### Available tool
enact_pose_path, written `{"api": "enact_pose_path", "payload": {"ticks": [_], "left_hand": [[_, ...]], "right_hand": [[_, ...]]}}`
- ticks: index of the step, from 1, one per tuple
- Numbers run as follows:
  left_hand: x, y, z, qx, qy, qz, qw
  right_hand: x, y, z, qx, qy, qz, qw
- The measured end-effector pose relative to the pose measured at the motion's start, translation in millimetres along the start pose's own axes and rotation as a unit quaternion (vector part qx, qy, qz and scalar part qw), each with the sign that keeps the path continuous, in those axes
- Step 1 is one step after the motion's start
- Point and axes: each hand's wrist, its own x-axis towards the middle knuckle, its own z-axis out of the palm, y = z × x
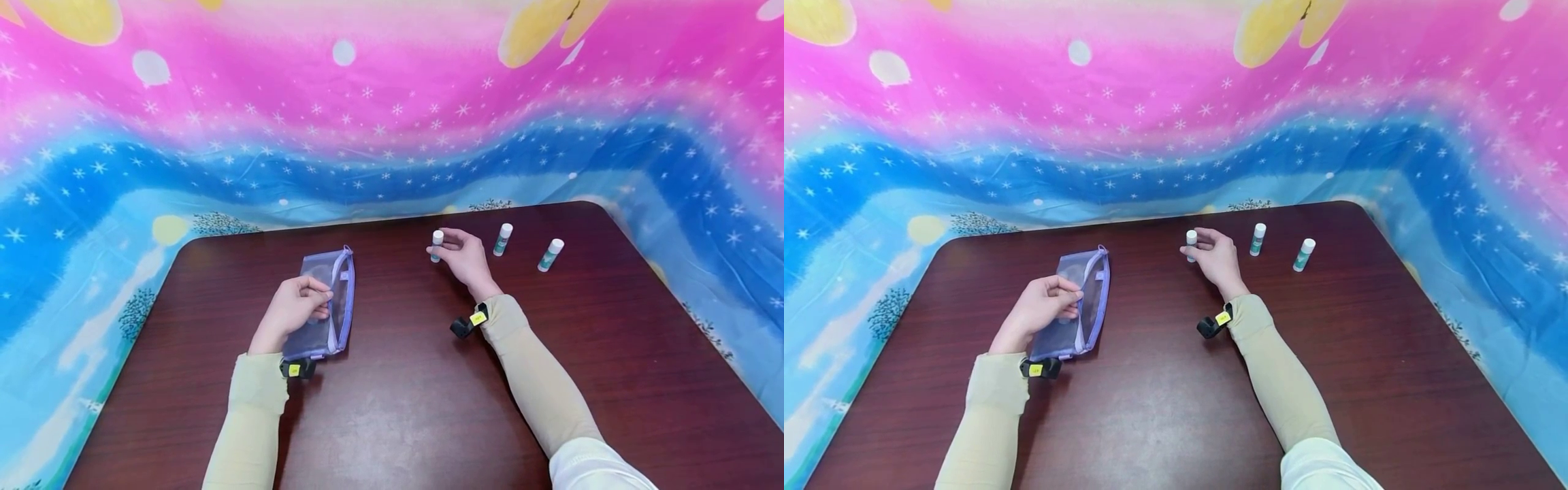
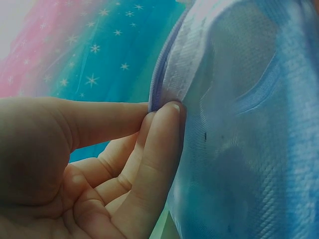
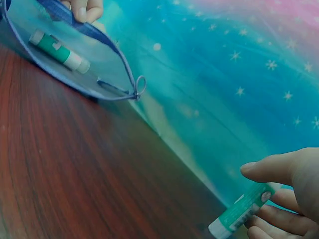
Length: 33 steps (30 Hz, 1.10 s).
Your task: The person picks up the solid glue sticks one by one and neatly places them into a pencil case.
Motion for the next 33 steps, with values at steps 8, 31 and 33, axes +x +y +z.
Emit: {"api": "enact_pose_path", "payload": {"ticks": [8, 31, 33], "left_hand": [[1.0, 0.3, -0.8, -0.005, -0.004, 0.004, 1.0000], [1.1, -1.1, -0.1, -0.010, -0.003, 0.001, 0.9999], [1.7, -1.4, -0.6, -0.011, -0.004, 0.004, 0.9999]], "right_hand": [[3.4, 8.8, 1.3, -0.014, 0.014, 0.005, 1.000], [5.2, 19.7, 1.4, -0.036, 0.019, 0.011, 0.999], [4.9, 19.3, 1.3, -0.036, 0.019, 0.008, 0.999]]}}
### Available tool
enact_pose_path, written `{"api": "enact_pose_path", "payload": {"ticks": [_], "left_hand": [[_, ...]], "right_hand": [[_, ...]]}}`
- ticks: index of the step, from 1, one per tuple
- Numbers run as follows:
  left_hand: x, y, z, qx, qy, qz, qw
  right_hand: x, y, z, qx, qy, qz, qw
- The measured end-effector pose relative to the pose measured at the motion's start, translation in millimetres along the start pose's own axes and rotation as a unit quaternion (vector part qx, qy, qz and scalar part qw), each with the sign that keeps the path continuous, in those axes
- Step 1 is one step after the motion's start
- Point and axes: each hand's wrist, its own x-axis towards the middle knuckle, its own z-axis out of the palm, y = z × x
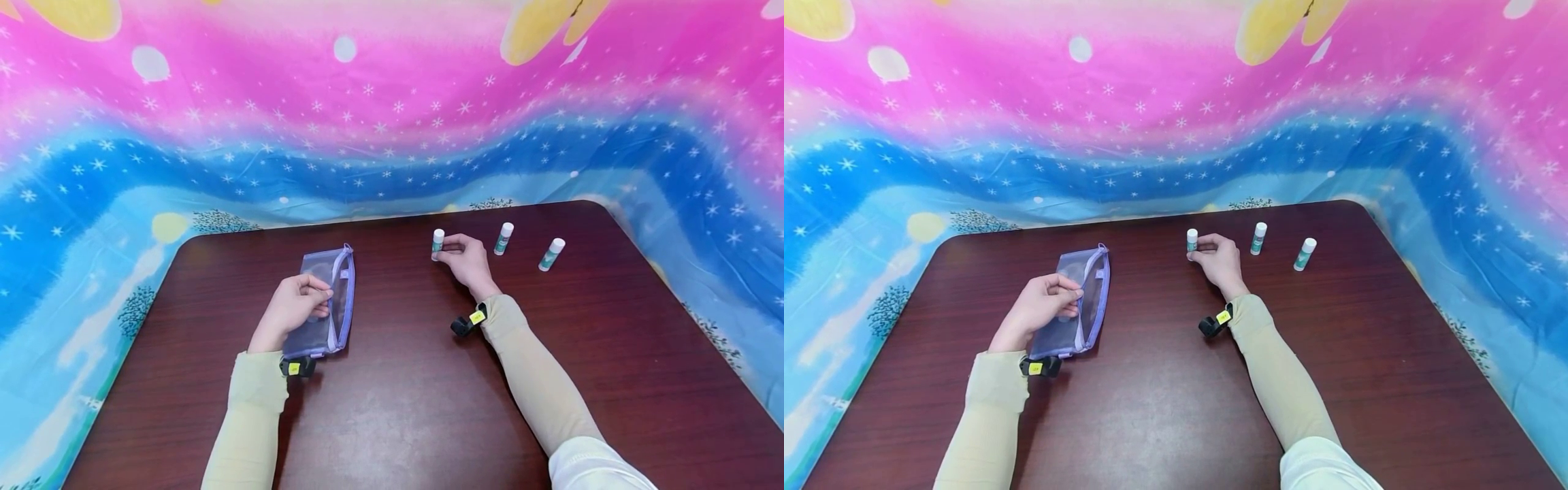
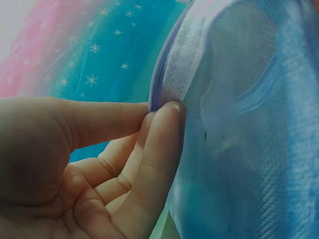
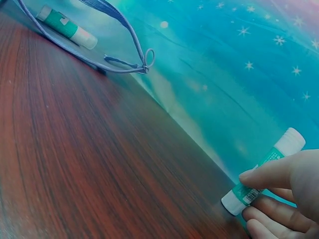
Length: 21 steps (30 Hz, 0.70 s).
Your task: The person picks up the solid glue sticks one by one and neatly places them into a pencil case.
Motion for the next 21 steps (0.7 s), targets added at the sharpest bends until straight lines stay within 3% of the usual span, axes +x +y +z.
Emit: {"api": "enact_pose_path", "payload": {"ticks": [21], "left_hand": [[0.3, -0.5, -0.7, -0.001, -0.004, 0.004, 1.0000]], "right_hand": [[-0.3, -4.9, 0.0, 0.011, 0.007, -0.012, 1.000]]}}
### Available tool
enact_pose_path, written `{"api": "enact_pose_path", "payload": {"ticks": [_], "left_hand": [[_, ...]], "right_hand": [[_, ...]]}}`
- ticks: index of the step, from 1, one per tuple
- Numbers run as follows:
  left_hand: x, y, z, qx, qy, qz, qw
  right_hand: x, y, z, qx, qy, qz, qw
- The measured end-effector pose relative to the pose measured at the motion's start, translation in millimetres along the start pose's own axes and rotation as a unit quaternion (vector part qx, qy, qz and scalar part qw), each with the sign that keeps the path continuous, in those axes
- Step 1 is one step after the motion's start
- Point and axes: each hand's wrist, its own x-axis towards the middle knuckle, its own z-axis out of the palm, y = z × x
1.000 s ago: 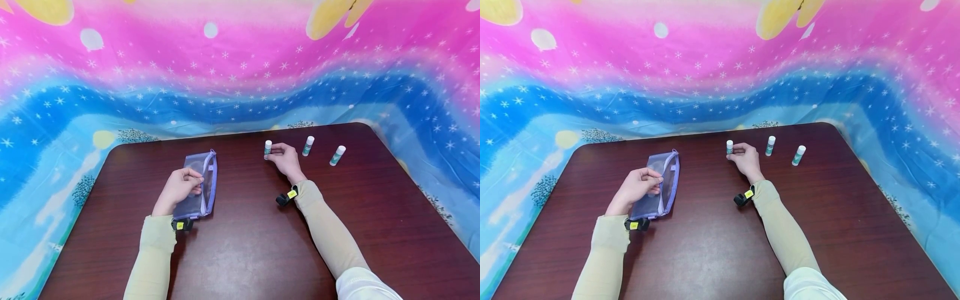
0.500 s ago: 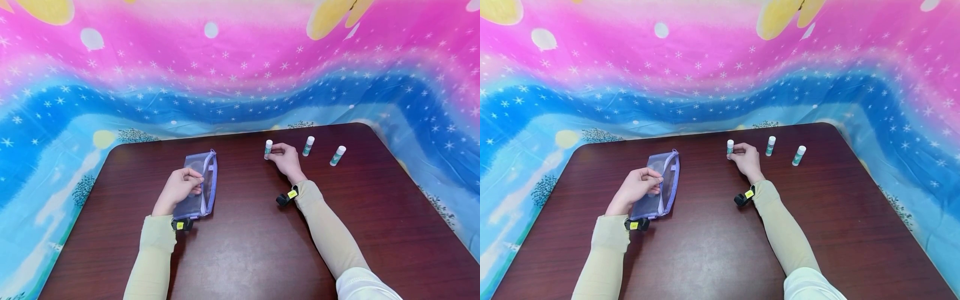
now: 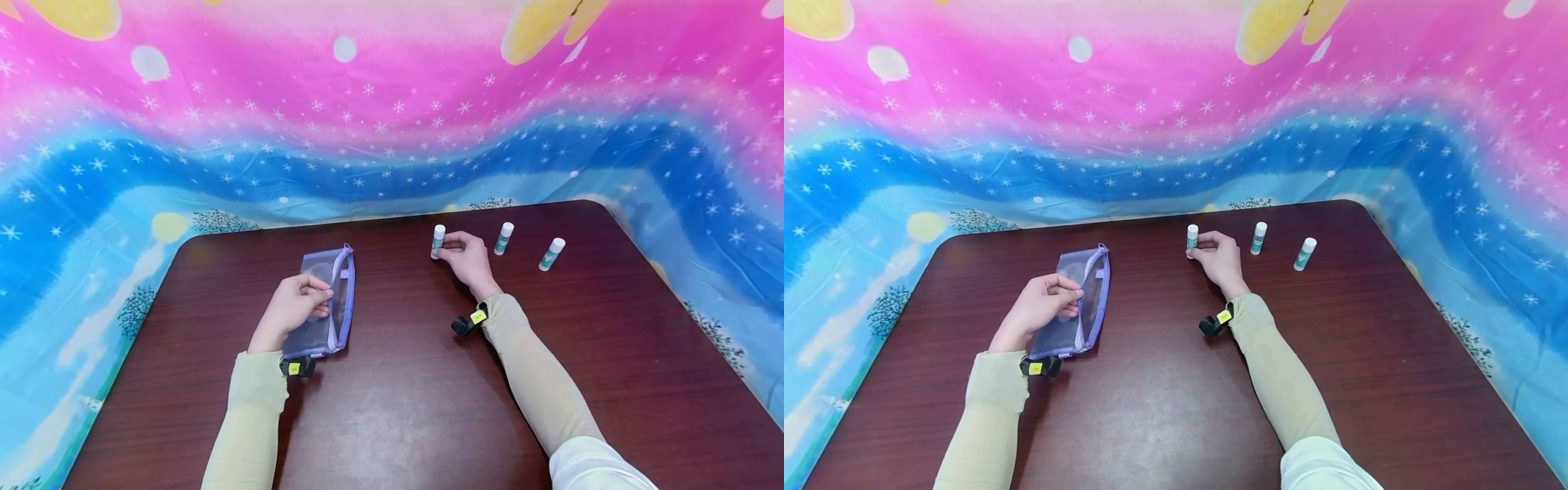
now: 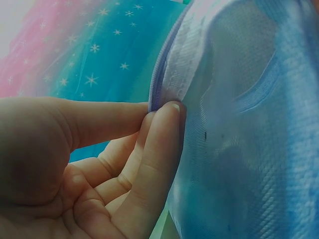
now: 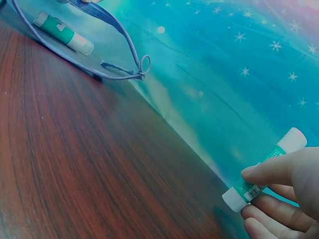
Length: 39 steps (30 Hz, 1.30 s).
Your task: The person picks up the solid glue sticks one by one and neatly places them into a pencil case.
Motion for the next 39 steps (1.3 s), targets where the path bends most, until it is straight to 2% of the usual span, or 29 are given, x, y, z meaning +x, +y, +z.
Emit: {"api": "enact_pose_path", "payload": {"ticks": [17, 39], "left_hand": [[-0.7, -1.4, 0.8, 0.005, 0.003, -0.007, 1.0000], [0.8, -0.7, 0.5, 0.003, 0.002, 0.000, 1.0000]], "right_hand": [[-1.2, -4.4, -0.3, 0.013, -0.008, -0.002, 1.000], [-8.6, -20.7, 1.5, 0.016, -0.020, -0.029, 0.999]]}}
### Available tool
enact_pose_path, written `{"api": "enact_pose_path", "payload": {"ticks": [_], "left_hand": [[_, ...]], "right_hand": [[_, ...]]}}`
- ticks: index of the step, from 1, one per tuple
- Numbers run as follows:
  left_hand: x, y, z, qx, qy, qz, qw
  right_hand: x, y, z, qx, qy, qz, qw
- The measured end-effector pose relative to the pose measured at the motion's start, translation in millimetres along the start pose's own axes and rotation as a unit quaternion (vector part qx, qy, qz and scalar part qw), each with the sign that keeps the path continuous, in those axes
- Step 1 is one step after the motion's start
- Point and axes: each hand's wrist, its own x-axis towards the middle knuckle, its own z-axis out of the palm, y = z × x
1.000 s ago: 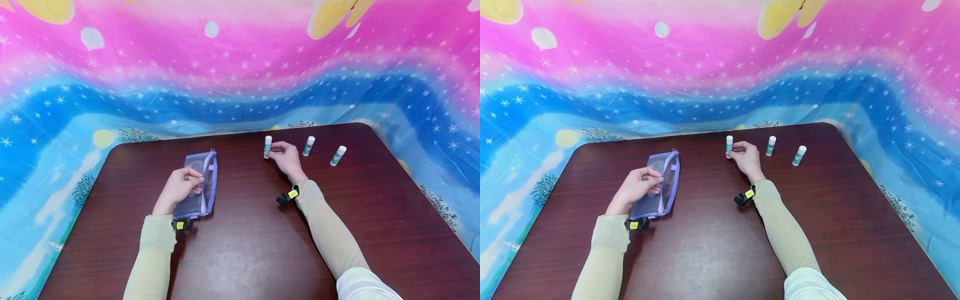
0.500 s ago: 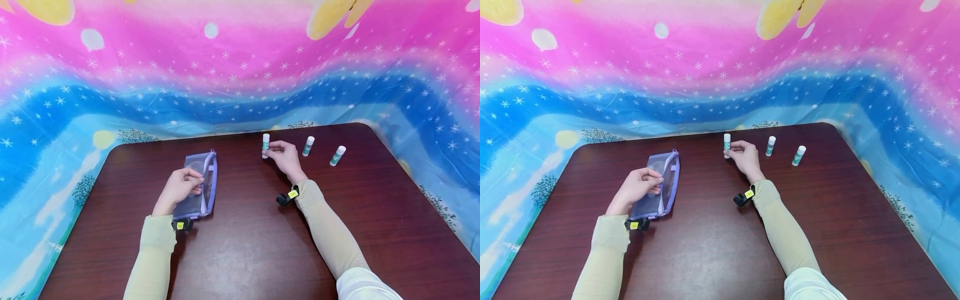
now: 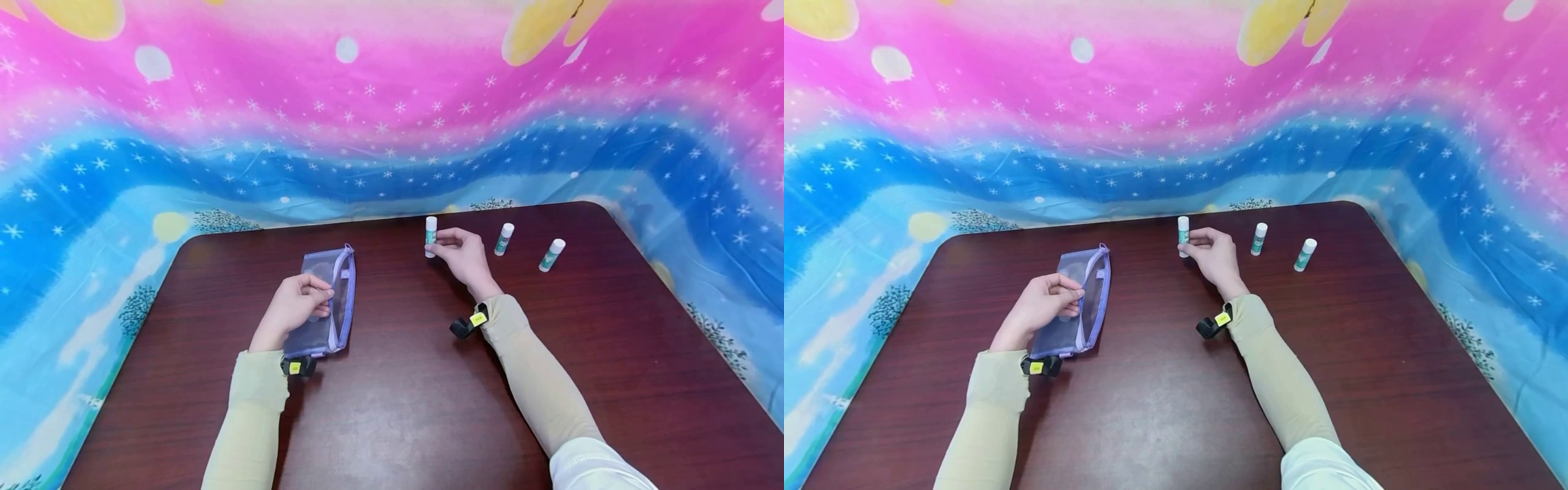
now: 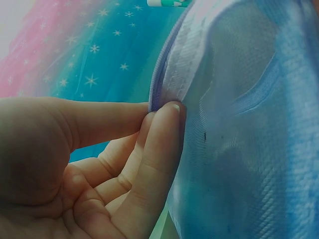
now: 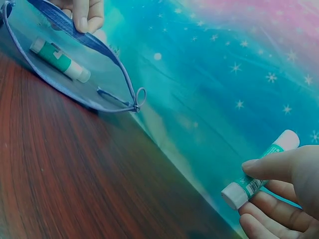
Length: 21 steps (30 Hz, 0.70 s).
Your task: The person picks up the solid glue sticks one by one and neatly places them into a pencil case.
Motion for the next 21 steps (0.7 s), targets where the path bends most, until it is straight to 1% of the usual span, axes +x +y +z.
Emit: {"api": "enact_pose_path", "payload": {"ticks": [4, 9, 21], "left_hand": [[-0.2, 0.3, 0.1, 0.000, -0.001, 0.001, 1.0000], [-1.1, 1.2, 0.1, 0.003, 0.002, -0.009, 1.0000], [-2.9, 2.3, -1.3, 0.003, 0.000, -0.006, 1.0000]], "right_hand": [[-1.6, -2.9, 0.6, 0.000, -0.001, -0.004, 1.000], [-3.7, -7.2, 1.5, -0.001, -0.002, -0.010, 1.000], [-8.9, -19.3, 4.5, 0.006, -0.009, -0.016, 1.000]]}}
